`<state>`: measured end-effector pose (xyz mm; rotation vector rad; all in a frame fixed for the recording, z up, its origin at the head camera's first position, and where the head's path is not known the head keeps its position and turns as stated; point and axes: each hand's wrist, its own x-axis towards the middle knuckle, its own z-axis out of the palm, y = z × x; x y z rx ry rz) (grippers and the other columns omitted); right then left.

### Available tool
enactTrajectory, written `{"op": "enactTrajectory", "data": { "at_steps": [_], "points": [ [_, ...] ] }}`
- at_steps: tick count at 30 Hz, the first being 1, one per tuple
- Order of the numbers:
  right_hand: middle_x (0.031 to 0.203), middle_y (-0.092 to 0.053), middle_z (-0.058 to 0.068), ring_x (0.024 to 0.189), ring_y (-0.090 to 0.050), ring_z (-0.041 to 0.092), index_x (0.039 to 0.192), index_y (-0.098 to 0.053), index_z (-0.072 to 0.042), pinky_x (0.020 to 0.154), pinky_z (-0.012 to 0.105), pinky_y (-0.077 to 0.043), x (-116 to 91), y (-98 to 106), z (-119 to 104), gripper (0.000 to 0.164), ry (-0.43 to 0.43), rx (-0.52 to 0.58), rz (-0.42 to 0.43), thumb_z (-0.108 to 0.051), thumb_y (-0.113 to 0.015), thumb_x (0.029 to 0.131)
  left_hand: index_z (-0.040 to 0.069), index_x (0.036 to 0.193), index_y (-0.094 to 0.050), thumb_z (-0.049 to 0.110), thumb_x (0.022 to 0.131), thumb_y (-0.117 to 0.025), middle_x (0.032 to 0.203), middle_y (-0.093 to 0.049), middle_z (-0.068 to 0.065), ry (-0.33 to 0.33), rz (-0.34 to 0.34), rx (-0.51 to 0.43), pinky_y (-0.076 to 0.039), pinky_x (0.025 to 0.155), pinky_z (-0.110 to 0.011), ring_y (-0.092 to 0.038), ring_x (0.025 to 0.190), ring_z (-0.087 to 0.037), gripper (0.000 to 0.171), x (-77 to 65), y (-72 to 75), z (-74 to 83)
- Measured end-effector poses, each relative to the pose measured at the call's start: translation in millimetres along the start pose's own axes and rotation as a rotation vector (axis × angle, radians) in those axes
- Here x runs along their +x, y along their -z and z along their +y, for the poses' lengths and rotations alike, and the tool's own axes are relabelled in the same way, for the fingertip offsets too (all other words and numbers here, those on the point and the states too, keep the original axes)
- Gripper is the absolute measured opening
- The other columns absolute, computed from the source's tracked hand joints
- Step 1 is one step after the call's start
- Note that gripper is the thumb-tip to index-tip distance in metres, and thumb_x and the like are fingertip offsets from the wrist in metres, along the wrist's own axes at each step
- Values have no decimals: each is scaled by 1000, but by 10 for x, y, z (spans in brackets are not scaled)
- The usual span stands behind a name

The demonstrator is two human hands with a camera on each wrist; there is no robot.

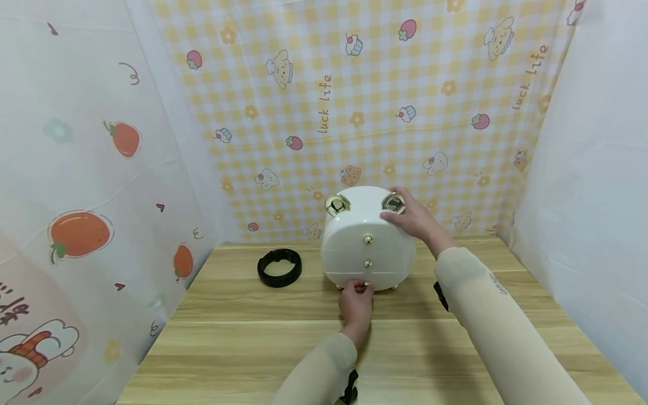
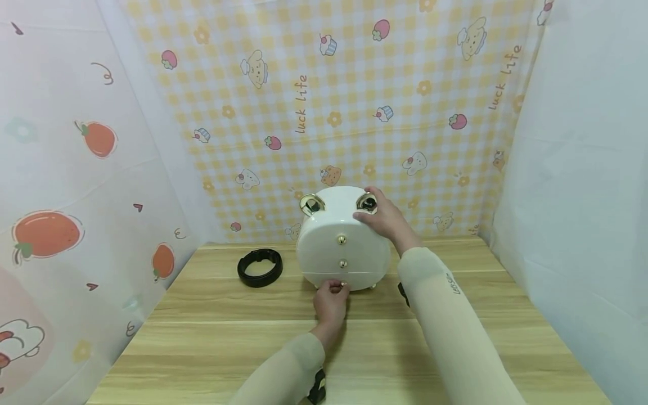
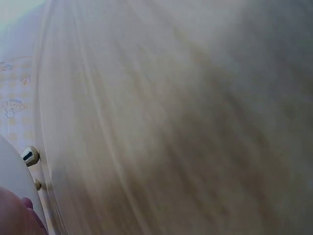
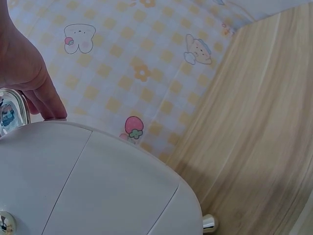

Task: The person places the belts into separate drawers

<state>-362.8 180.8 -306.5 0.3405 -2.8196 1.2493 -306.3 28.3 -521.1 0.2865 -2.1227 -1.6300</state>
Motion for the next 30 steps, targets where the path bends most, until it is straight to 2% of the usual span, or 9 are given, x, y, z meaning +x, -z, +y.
{"op": "enactTrajectory", "data": {
  "at_steps": [11, 16, 22, 30],
  "points": [
    [147, -40, 28, 129, -42, 50, 157, -21, -22, 102, 64, -36, 18, -16, -12, 74, 8, 4, -10, -39, -63, 98, 10, 83, -67, 9, 78, -80, 72, -64, 6, 21, 5, -18, -50, 62, -28, -58, 64, -6, 14, -28, 47, 14],
    [148, -39, 28, 130, -41, 50, 157, -21, -24, 102, 64, -36, 16, -6, -20, 74, -1, 16, -10, -39, -63, 97, 10, 82, -67, 7, 78, -79, 72, -64, 6, 15, -1, -42, -50, 61, -26, -59, 65, -6, 13, -80, 75, 27],
    [148, -39, 28, 129, -42, 50, 156, -21, -23, 102, 64, -36, 14, 7, 3, 74, 0, 18, -9, -38, -63, 97, 10, 84, -67, 8, 79, -79, 74, -65, 6, 43, -29, -59, -51, 61, -26, -59, 66, -6, 14, -167, 102, 36],
    [147, -39, 29, 129, -42, 49, 156, -21, -22, 102, 63, -37, 25, 0, 18, 75, 2, 19, -11, -39, -64, 97, 12, 84, -68, 11, 77, -81, 72, -65, 8, 49, -17, -24, -50, 62, -26, -59, 66, -6, 15, -288, 169, 51]
  ]
}}
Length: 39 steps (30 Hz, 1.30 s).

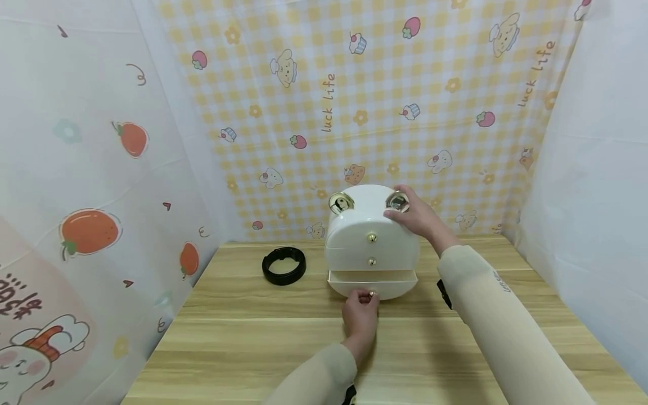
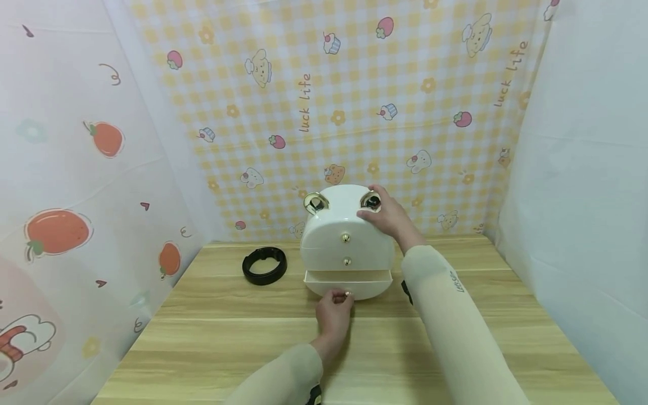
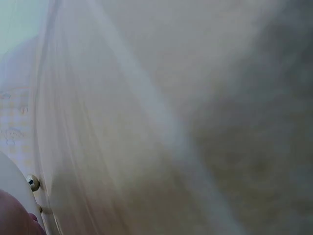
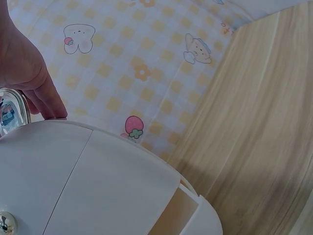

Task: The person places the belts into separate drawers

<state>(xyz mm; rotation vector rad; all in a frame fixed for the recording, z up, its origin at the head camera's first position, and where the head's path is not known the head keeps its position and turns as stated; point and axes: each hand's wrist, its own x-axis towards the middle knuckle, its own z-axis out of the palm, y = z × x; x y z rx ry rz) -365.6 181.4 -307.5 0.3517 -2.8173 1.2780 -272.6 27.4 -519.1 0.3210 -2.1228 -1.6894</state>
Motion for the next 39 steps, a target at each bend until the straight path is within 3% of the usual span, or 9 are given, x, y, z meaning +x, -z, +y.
{"op": "enactTrajectory", "data": {
  "at_steps": [7, 20, 26, 39],
  "points": [
    [147, -39, 29, 128, -43, 50, 156, -21, -21, 102, 63, -37, 1, 6, -6, 76, 5, -4, 3, -39, -64, 97, 16, 83, -67, 16, 77, -83, 72, -65, 11, 10, -13, 39, -49, 64, -26, -59, 67, -4, 17, -109, 77, 18],
    [146, -40, 28, 127, -43, 49, 156, -21, -21, 102, 63, -37, -11, 10, 11, 76, -1, 8, 0, -38, -65, 96, 15, 83, -66, 16, 78, -83, 74, -64, 10, 46, -71, 0, -51, 64, -25, -60, 69, -5, 19, -301, 189, 39],
    [146, -40, 28, 128, -43, 49, 157, -21, -22, 103, 63, -36, 7, 3, 33, 76, -8, 1, 1, -38, -65, 96, 14, 84, -66, 13, 78, -83, 76, -65, 9, 43, -84, -46, -51, 63, -24, -61, 69, -5, 19, -340, 211, 15],
    [146, -40, 28, 127, -44, 49, 156, -21, -22, 101, 63, -38, -13, -5, -2, 76, -3, 8, 1, -39, -65, 96, 14, 84, -66, 14, 77, -83, 76, -66, 10, 31, -90, -36, -52, 64, -23, -62, 70, -5, 18, -362, 297, -14]
  ]
}}
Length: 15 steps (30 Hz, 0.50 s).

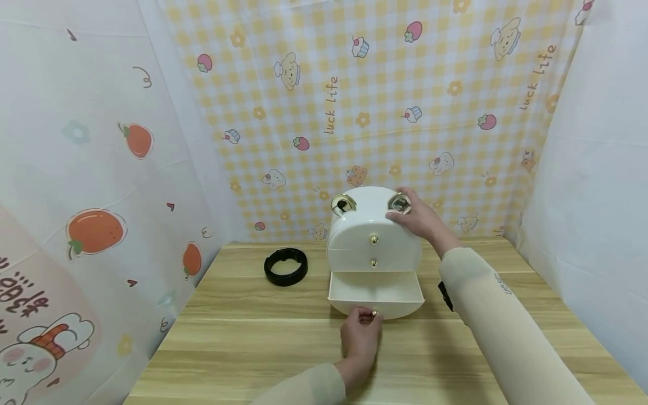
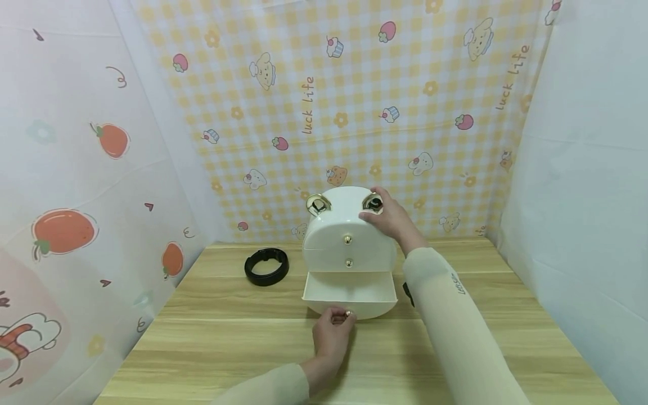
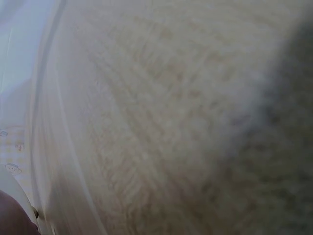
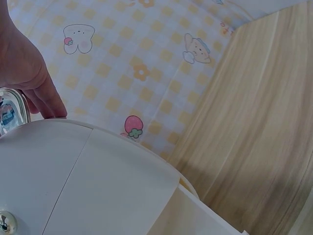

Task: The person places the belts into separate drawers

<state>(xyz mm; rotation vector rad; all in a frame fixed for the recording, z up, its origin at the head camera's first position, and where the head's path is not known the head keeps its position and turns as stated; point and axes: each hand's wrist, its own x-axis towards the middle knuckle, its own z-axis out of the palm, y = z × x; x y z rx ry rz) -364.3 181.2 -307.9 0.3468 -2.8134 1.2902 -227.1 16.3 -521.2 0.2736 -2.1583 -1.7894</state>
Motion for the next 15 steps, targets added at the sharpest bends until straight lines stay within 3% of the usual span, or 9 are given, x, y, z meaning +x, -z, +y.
{"op": "enactTrajectory", "data": {
  "at_steps": [15],
  "points": [
    [147, -40, 28, 127, -44, 50, 156, -22, -22, 101, 64, -38, 4, -5, 3, 75, 2, 9, 1, -38, -65, 96, 14, 84, -66, 15, 76, -85, 77, -65, 9, 41, -19, -2, -51, 65, -23, -61, 70, -6, 20, -129, 47, 36]
  ]
}}
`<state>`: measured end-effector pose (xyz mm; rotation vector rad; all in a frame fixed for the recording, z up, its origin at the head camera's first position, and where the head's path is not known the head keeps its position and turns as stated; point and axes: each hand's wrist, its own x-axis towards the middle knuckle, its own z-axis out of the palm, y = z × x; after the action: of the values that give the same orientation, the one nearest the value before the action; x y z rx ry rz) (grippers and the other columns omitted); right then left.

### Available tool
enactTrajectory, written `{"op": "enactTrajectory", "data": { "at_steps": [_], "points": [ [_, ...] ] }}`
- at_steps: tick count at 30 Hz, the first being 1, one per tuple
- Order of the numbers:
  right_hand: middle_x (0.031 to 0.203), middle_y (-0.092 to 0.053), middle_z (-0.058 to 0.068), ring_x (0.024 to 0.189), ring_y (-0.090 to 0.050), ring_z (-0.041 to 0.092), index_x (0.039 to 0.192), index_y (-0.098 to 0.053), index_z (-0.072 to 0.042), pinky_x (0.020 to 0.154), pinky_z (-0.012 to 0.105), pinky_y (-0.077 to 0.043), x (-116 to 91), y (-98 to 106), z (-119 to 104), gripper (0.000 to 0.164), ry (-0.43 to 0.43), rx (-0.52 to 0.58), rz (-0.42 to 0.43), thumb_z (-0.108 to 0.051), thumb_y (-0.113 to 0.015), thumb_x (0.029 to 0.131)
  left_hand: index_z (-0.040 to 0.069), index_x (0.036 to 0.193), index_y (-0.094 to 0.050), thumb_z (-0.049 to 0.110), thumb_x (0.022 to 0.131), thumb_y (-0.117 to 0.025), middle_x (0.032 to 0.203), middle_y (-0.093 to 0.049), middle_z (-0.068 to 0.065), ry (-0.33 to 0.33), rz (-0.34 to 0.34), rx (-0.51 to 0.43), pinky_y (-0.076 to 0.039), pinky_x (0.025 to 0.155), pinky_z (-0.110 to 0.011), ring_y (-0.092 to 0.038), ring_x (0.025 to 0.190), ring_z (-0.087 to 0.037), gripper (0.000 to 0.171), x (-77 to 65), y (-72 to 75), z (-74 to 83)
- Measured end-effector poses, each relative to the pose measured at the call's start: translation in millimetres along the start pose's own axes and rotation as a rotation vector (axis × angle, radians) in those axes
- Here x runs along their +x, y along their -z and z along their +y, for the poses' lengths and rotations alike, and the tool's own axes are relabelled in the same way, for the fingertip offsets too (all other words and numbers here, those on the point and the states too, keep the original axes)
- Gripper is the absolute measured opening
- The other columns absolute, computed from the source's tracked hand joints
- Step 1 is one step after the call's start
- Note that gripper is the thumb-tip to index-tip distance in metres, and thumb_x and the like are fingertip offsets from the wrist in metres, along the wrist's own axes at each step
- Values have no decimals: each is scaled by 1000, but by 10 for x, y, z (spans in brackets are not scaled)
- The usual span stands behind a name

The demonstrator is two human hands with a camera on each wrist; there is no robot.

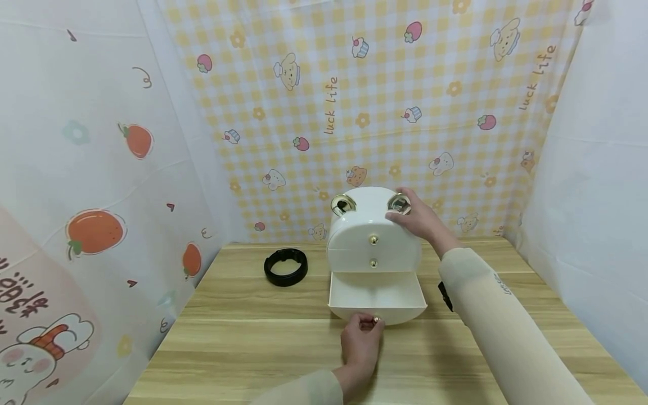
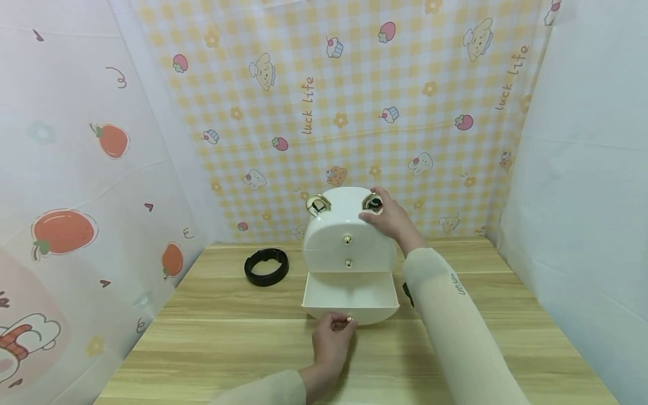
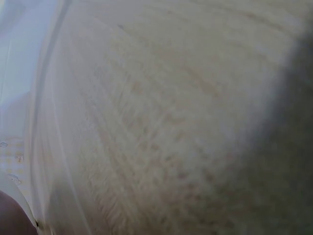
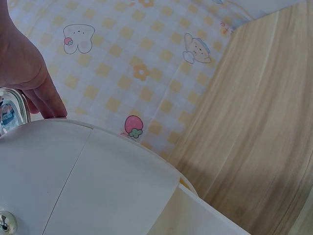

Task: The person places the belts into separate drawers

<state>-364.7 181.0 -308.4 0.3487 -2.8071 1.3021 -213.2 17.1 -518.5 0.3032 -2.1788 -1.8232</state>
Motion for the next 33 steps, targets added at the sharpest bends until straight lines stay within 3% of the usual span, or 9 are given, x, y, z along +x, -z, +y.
{"op": "enactTrajectory", "data": {
  "at_steps": [21, 33],
  "points": [
    [147, -40, 28, 126, -45, 50, 157, -20, -22, 100, 63, -39, -22, 14, -10, 76, -2, 1, 0, -38, -64, 96, 15, 83, -65, 18, 78, -83, 76, -64, 11, -9, -12, 28, -49, 63, -21, -60, 69, -3, 19, -60, 42, -13],
    [146, -40, 29, 125, -45, 51, 156, -21, -22, 100, 63, -40, -21, -4, -15, 76, -1, 8, 3, -37, -66, 96, 14, 90, -65, 20, 79, -84, 83, -64, 7, -3, -53, -22, -52, 62, -21, -61, 69, -5, 23, -120, 88, 16]
  ]
}}
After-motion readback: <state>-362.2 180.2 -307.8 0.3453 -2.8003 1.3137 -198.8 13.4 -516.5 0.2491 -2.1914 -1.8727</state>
